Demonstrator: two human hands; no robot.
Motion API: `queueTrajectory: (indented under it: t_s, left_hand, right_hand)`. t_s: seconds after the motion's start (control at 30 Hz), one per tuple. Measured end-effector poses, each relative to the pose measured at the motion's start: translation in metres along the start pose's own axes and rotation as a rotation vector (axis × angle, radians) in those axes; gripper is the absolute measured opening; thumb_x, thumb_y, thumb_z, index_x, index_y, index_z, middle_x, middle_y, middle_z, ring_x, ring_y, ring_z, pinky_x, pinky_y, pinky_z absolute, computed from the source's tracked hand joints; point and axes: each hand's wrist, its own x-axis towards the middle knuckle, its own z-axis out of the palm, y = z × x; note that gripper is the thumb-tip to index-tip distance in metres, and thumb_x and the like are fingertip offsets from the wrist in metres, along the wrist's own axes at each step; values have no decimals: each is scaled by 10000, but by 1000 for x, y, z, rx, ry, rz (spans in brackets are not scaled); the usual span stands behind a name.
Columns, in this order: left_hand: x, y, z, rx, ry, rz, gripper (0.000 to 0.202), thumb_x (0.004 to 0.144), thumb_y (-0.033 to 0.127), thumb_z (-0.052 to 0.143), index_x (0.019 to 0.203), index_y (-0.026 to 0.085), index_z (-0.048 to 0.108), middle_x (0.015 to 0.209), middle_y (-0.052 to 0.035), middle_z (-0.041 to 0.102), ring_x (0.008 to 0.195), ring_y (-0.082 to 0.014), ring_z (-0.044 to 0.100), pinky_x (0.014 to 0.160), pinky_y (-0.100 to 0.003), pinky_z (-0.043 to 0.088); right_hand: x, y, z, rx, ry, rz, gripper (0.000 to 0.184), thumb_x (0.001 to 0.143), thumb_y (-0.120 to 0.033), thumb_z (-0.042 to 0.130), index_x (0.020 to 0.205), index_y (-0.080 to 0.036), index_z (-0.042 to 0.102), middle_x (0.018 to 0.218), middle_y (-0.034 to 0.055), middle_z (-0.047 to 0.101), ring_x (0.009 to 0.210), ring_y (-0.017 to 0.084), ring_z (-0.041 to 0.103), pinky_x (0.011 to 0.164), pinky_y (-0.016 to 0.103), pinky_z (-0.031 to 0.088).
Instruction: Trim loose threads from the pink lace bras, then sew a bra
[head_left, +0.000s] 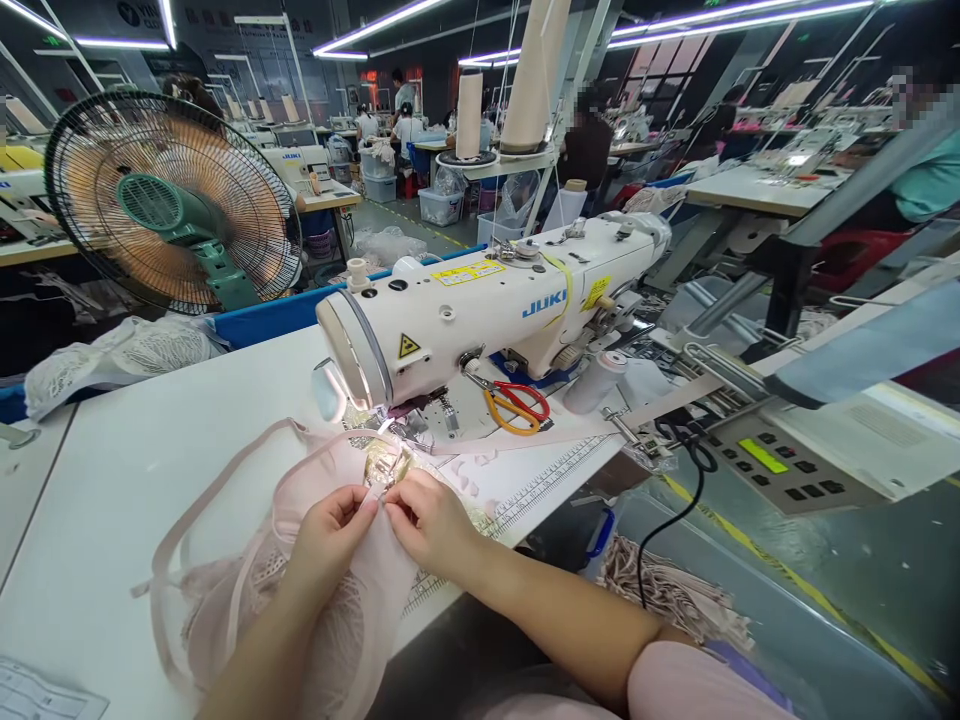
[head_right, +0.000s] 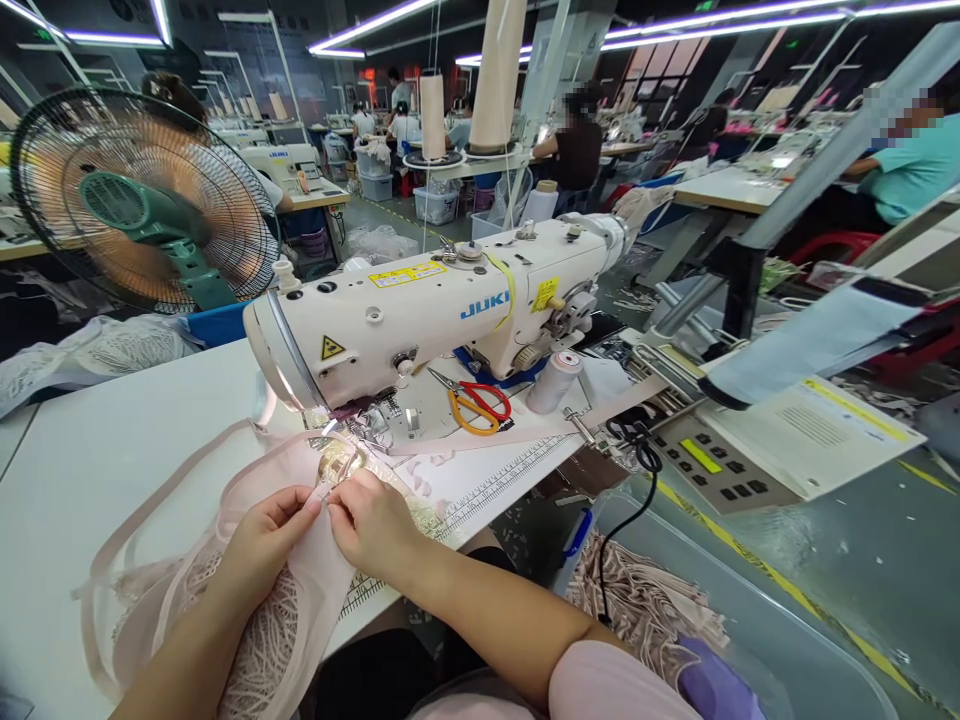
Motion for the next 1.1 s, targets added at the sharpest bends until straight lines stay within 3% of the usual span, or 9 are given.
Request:
queueTrajectory:
  t_s: [0.67, 0.87, 1.0, 1.1]
  left_hand:
    - [3, -2, -2, 129, 7, 35, 330, 700, 477, 648, 629, 161, 585, 569, 26, 497, 540, -120, 423, 498, -212, 338]
    - [3, -2, -3, 128, 2, 52, 347, 687, 484, 651, 573, 173, 550, 558, 28, 491, 553, -126, 422, 517, -217, 345]
    - [2, 0, -2, 126, 8, 29, 335, 677, 481, 659, 581, 175, 560, 552, 29, 486, 545, -126, 419, 505, -214, 343]
    - [1, 1, -2, 123, 12, 8, 342, 679, 490, 655, 586, 176, 556, 555, 30, 484, 542, -126, 426, 501, -211, 349]
  right_hand:
    - [4, -2, -1, -67, 39, -7, 110, 843, -181, 426, 809, -175, 530, 815, 53, 506, 718, 163, 503, 635, 275, 419]
    - [4, -8, -8, -86, -120, -212, 151, 859, -210, 407, 848, -172, 553, 805, 56, 510, 698, 167, 493, 613, 272, 415]
    - [8, -5, -11, -63, -103, -86, 106, 834, -174, 463, 832, -180, 569, 823, 43, 528, 723, 158, 513, 648, 264, 421]
    - [12, 0, -26, -83, -169, -59, 80, 797, -133, 515, 795, -180, 579, 806, 27, 547, 740, 151, 518, 663, 250, 413]
